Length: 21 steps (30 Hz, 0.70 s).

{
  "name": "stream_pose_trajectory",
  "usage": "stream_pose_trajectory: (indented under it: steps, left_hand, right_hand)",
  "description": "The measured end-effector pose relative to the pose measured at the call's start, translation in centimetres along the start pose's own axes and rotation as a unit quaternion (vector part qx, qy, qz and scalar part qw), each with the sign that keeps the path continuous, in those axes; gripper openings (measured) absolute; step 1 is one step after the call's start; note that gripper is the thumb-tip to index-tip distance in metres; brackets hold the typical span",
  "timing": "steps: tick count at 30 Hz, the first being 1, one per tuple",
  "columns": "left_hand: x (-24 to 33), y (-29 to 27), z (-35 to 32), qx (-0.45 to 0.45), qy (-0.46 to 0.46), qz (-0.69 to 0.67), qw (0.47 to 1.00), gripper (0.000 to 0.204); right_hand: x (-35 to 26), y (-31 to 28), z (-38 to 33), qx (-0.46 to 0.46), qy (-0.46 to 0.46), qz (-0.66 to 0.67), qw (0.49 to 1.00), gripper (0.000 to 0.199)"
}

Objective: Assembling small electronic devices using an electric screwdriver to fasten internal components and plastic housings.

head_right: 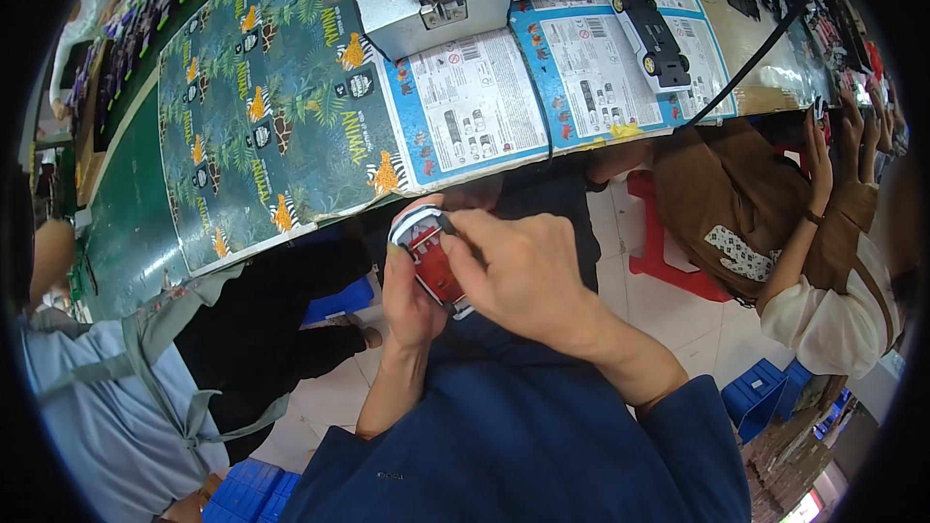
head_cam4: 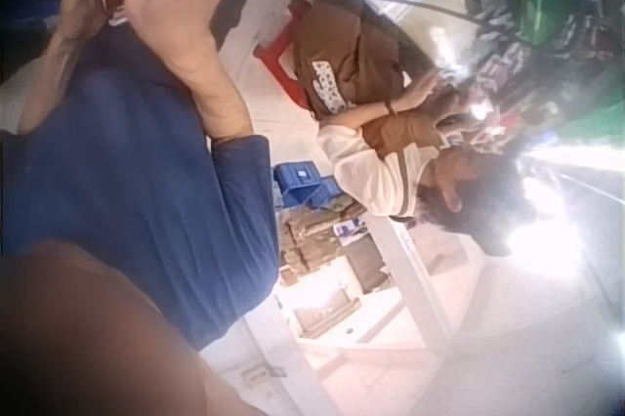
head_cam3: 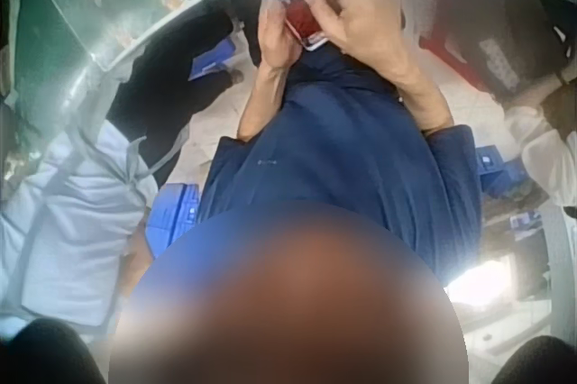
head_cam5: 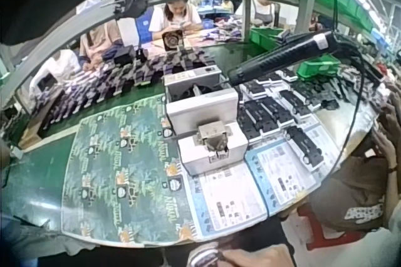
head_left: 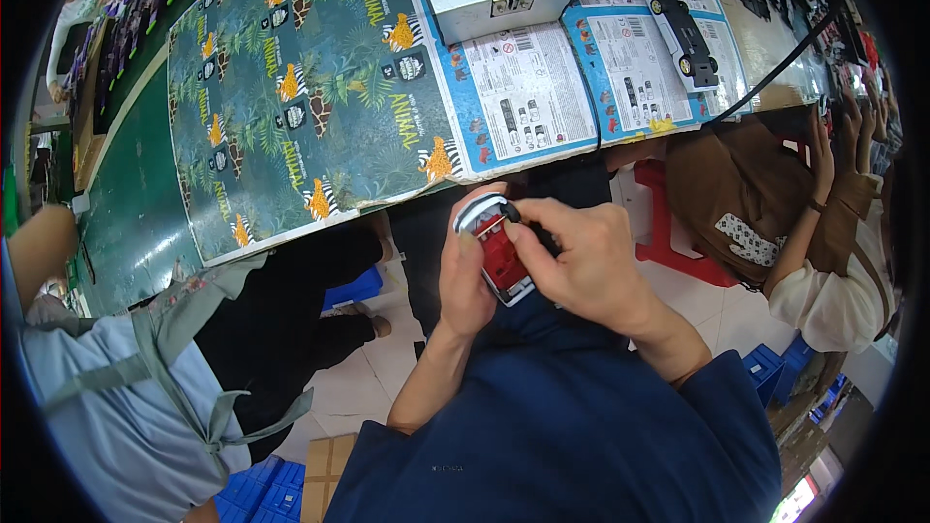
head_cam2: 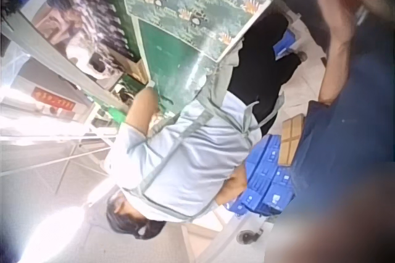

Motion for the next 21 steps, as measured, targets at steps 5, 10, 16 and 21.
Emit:
stream_pose_trajectory:
  steps: [5,10,16,21]
  left_hand:
    - [0.4,0.3,0.4,-0.029,-0.122,-0.23,0.965,0.082]
    - [0.7,0.3,0.5,-0.004,-0.152,-0.214,0.965,0.087]
    - [1.3,-0.1,1.4,-0.003,-0.152,-0.217,0.964,0.08]
    - [1.3,-0.1,1.5,0.025,-0.156,-0.226,0.961,0.082]
  right_hand:
    - [0.6,-2.9,0.8,-0.021,0.08,0.255,0.963,0.019]
    - [1.7,-2.6,1.5,-0.039,0.067,0.316,0.946,0.017]
    - [1.9,-0.6,2.6,-0.067,0.052,0.313,0.946,0.012]
    - [2.4,0.6,3.1,-0.079,0.002,0.351,0.933,0.009]
Point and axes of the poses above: each hand's wrist, its own z-axis towards the middle knuckle, its own y-axis out of the palm, x = y × z, the point moved 1 cm from there along z, towards the middle knuckle, and after that the axes turned 1 degree about -y, right-handed, at the moved point
